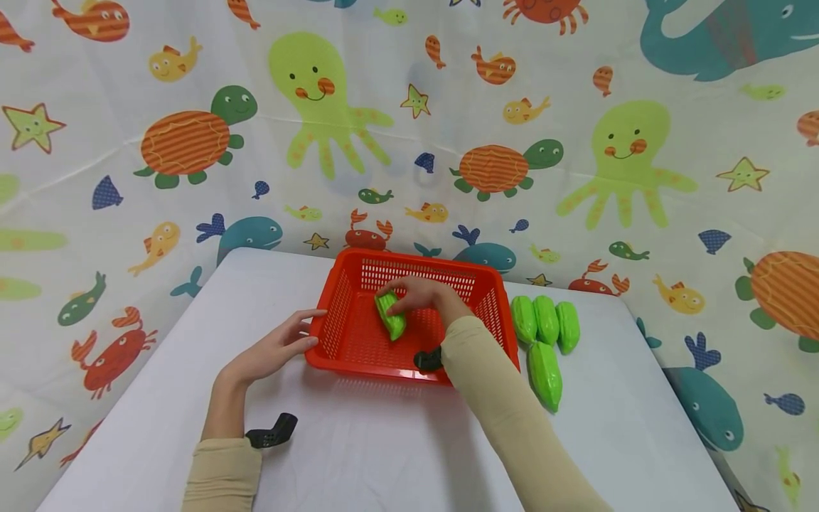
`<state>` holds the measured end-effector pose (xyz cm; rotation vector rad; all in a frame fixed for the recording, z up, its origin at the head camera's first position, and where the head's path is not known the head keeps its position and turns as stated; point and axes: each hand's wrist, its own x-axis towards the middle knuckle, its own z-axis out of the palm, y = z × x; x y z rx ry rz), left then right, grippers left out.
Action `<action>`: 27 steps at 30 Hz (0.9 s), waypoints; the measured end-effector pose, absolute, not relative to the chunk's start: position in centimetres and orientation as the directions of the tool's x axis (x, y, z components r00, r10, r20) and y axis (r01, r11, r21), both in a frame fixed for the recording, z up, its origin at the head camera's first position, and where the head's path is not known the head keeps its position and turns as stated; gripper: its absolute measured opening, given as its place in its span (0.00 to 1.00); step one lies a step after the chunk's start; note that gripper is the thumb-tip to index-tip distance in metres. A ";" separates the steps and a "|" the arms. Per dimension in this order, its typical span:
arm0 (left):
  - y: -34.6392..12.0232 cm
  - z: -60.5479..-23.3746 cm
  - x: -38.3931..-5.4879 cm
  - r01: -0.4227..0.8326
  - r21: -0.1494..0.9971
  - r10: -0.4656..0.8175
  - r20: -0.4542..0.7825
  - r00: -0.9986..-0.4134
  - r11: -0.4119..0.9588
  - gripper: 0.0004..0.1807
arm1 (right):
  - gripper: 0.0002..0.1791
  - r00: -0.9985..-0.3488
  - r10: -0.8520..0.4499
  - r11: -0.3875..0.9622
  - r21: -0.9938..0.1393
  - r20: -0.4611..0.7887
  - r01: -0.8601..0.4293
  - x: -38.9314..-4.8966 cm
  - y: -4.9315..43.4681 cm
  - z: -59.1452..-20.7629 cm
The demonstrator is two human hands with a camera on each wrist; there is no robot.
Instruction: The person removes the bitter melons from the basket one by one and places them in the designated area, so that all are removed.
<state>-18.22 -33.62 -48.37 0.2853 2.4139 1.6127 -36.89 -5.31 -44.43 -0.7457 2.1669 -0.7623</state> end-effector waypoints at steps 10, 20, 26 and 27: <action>-33.5 -48.3 -18.2 0.028 0.923 0.279 -0.087 -0.956 0.384 0.32 | 0.25 -0.597 -0.700 0.612 -0.760 -0.392 -0.218 -36.8 -5.5 -44.6; -33.6 -48.4 -18.1 0.026 0.921 0.277 -0.090 -0.957 0.388 0.33 | 0.26 -0.584 -0.724 0.568 -0.798 -0.367 -0.202 -36.5 -5.5 -44.6; -33.7 -48.4 -17.9 0.024 0.919 0.275 -0.093 -0.957 0.393 0.33 | 0.25 -0.570 -0.745 0.527 -0.830 -0.348 -0.181 -36.3 -5.3 -44.6; -33.7 -48.3 -17.9 0.024 0.919 0.274 -0.093 -0.957 0.393 0.33 | 0.25 -0.569 -0.747 0.519 -0.837 -0.345 -0.173 -36.3 -5.3 -44.6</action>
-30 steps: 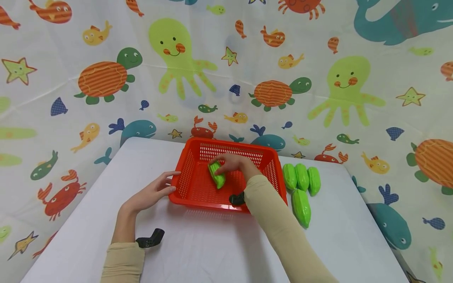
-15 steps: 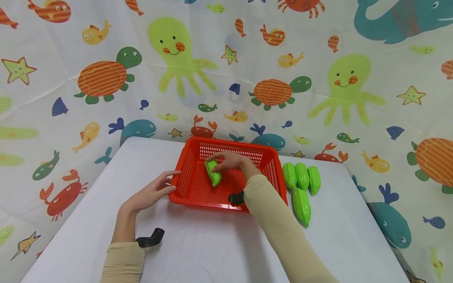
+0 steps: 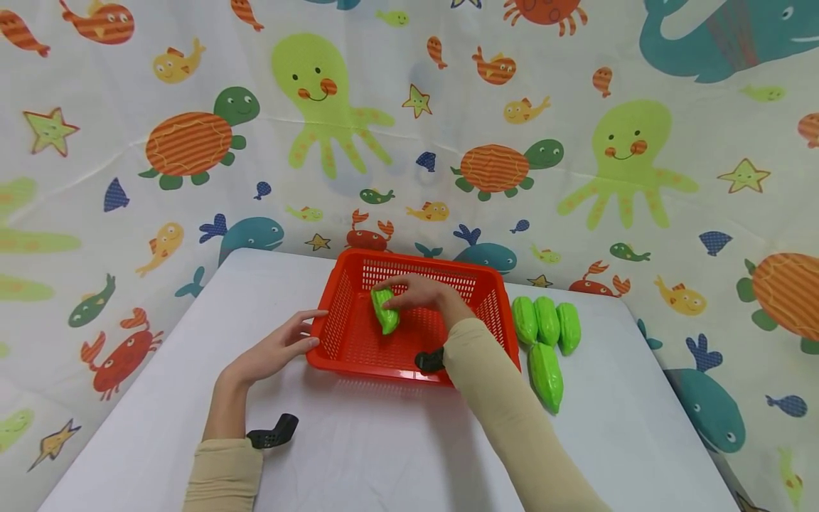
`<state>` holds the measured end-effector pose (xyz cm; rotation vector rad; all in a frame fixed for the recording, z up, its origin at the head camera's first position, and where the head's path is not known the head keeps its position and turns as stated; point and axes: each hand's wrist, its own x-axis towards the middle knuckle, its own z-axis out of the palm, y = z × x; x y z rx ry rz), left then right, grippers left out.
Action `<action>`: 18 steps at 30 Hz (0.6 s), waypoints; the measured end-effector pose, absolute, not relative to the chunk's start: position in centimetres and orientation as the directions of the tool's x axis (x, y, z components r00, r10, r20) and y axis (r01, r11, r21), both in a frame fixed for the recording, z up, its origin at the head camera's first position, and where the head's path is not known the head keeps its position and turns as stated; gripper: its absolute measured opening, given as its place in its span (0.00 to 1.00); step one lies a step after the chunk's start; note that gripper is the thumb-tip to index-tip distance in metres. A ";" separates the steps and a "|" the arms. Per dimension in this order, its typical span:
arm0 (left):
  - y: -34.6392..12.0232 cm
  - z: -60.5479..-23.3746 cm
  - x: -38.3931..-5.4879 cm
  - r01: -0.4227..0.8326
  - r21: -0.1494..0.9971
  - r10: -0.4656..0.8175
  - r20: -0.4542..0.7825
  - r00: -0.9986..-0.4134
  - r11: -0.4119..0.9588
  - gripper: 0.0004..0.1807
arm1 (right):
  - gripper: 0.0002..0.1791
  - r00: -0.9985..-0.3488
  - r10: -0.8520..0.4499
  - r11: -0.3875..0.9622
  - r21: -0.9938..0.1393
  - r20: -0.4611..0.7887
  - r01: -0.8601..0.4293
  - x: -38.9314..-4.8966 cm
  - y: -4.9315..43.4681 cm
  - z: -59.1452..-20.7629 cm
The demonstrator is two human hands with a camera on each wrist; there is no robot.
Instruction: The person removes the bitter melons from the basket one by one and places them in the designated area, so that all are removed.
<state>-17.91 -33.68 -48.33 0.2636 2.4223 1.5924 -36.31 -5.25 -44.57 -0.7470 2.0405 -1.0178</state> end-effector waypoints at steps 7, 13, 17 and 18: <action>-33.7 -48.2 -17.9 0.025 0.918 0.275 -0.092 -0.957 0.397 0.33 | 0.25 -0.603 -0.733 0.505 -0.845 -0.313 -0.175 -36.3 -4.8 -44.2; -33.8 -48.2 -17.9 0.034 0.919 0.278 -0.083 -0.957 0.392 0.33 | 0.25 -0.618 -0.742 0.463 -0.865 -0.259 -0.193 -36.3 -4.4 -43.3; -33.9 -48.4 -17.9 0.041 0.920 0.283 -0.077 -0.956 0.390 0.32 | 0.26 -0.629 -0.743 0.479 -0.838 -0.228 -0.261 -36.0 -3.8 -42.2; -33.9 -48.4 -17.9 0.042 0.920 0.284 -0.076 -0.956 0.389 0.32 | 0.26 -0.629 -0.744 0.482 -0.833 -0.226 -0.271 -35.9 -3.6 -41.9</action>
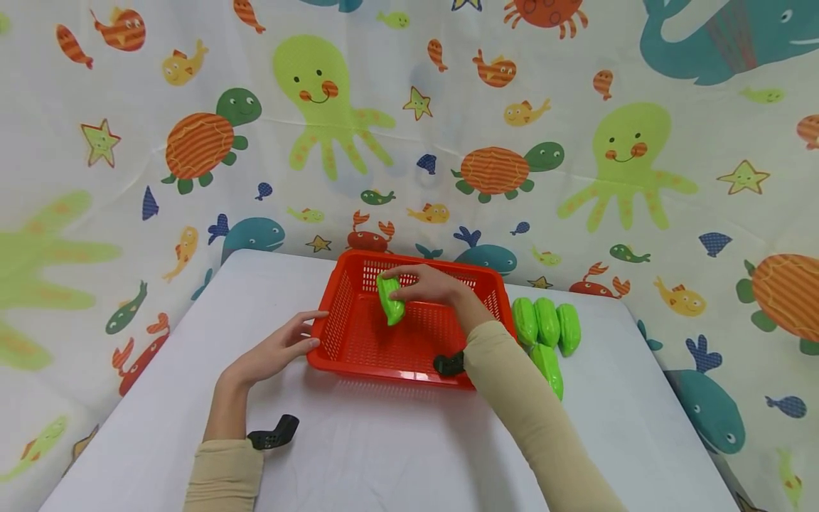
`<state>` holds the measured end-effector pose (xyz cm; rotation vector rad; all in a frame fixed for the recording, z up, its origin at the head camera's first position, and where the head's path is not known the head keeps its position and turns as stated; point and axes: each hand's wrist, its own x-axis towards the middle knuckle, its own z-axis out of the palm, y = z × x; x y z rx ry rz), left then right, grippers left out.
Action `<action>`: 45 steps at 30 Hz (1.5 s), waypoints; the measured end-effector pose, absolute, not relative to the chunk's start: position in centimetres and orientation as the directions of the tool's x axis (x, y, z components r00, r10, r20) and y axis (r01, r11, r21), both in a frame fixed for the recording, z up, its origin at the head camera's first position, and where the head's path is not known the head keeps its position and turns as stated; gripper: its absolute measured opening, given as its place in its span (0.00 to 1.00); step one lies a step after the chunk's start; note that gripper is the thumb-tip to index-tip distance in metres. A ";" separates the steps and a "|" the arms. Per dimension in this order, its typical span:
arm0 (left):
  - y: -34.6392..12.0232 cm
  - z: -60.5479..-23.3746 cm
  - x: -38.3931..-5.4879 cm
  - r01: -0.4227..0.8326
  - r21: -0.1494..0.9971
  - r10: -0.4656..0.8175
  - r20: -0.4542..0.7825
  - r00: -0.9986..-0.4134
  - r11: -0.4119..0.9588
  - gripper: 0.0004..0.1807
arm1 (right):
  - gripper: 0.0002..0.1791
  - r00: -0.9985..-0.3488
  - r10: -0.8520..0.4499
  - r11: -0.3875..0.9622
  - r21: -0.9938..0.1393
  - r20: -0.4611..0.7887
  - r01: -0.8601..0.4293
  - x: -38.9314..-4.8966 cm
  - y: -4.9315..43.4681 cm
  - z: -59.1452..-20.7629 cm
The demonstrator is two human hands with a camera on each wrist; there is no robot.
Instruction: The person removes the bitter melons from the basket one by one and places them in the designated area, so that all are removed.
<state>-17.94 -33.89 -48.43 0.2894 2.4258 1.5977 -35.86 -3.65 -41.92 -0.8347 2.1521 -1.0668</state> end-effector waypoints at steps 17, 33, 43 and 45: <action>-33.9 -48.6 -18.9 0.035 0.926 0.279 -0.077 -0.957 0.375 0.31 | 0.28 -0.774 -0.608 0.471 -0.865 -0.175 -0.174 -34.3 0.0 -37.4; -33.7 -48.7 -19.9 0.040 0.926 0.282 -0.073 -0.957 0.374 0.32 | 0.32 -0.873 -0.452 0.420 -0.907 -0.184 -0.026 -30.0 7.1 -36.9; -33.5 -48.6 -20.4 0.040 0.928 0.281 -0.070 -0.957 0.370 0.33 | 0.33 -0.902 -0.404 0.442 -0.896 -0.152 -0.047 -28.6 11.4 -38.1; -33.5 -48.6 -20.5 0.037 0.929 0.281 -0.073 -0.957 0.369 0.33 | 0.33 -0.906 -0.395 0.442 -0.896 -0.149 -0.045 -28.2 12.2 -38.2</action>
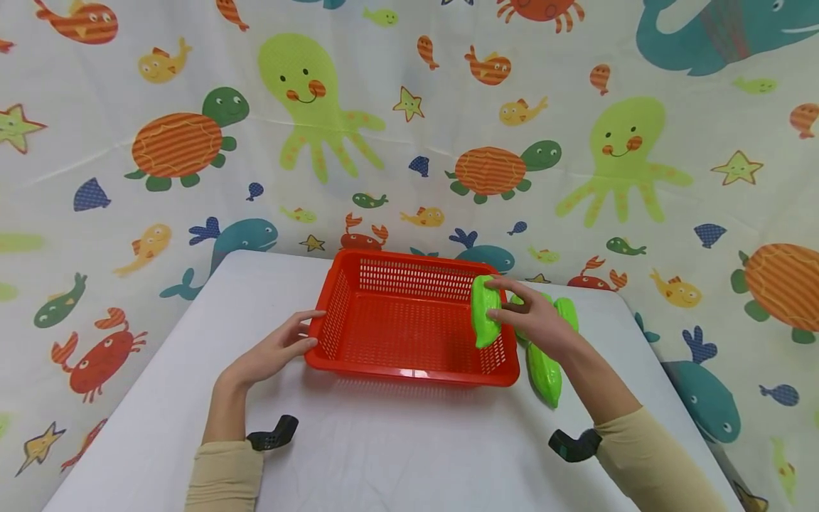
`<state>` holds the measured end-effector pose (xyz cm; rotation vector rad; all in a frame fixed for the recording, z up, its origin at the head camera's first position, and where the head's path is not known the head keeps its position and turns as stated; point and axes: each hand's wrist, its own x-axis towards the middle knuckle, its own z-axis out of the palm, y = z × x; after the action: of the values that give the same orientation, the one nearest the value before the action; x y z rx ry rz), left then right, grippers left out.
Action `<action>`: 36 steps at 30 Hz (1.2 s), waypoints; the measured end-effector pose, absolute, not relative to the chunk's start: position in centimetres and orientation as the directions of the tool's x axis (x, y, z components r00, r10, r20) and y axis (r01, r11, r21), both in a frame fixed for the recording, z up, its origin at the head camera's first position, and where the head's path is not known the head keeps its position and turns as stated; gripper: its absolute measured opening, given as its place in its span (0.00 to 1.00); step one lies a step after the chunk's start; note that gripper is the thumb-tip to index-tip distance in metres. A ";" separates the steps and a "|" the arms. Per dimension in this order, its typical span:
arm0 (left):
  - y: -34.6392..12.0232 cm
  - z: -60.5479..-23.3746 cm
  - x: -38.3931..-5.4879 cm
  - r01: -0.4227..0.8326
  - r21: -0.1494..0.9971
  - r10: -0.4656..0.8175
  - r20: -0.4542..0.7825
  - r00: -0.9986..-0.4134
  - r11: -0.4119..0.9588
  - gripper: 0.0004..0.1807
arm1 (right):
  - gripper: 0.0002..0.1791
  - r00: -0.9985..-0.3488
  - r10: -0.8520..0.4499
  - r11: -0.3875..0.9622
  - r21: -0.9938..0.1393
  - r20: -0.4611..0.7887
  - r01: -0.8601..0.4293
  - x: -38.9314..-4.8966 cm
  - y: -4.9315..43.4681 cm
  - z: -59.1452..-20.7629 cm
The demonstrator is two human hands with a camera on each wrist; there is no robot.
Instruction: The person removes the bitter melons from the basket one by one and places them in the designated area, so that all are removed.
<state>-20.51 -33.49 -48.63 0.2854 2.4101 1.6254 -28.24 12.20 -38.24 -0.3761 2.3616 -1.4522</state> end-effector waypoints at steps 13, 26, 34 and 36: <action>-34.2 -48.0 -18.1 0.025 0.926 0.290 -0.093 -0.953 0.377 0.33 | 0.32 -0.940 -0.337 0.490 -0.862 -0.047 -0.132 -22.4 17.7 -38.3; -34.9 -47.9 -17.1 0.015 0.925 0.298 -0.107 -0.948 0.379 0.34 | 0.33 -0.977 -0.191 0.487 -0.873 -0.093 -0.012 -19.4 22.1 -41.3; -34.8 -47.8 -17.0 0.021 0.925 0.299 -0.100 -0.949 0.378 0.34 | 0.32 -0.976 -0.177 0.516 -0.856 -0.124 0.015 -19.1 25.4 -43.8; -34.8 -47.7 -17.0 0.026 0.925 0.298 -0.096 -0.950 0.379 0.34 | 0.32 -0.975 -0.189 0.514 -0.858 -0.118 0.004 -19.0 26.0 -44.3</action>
<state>-17.01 -34.77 -47.67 0.2869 2.3937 1.5989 -18.95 26.03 -44.26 -0.1582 2.5575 -1.4489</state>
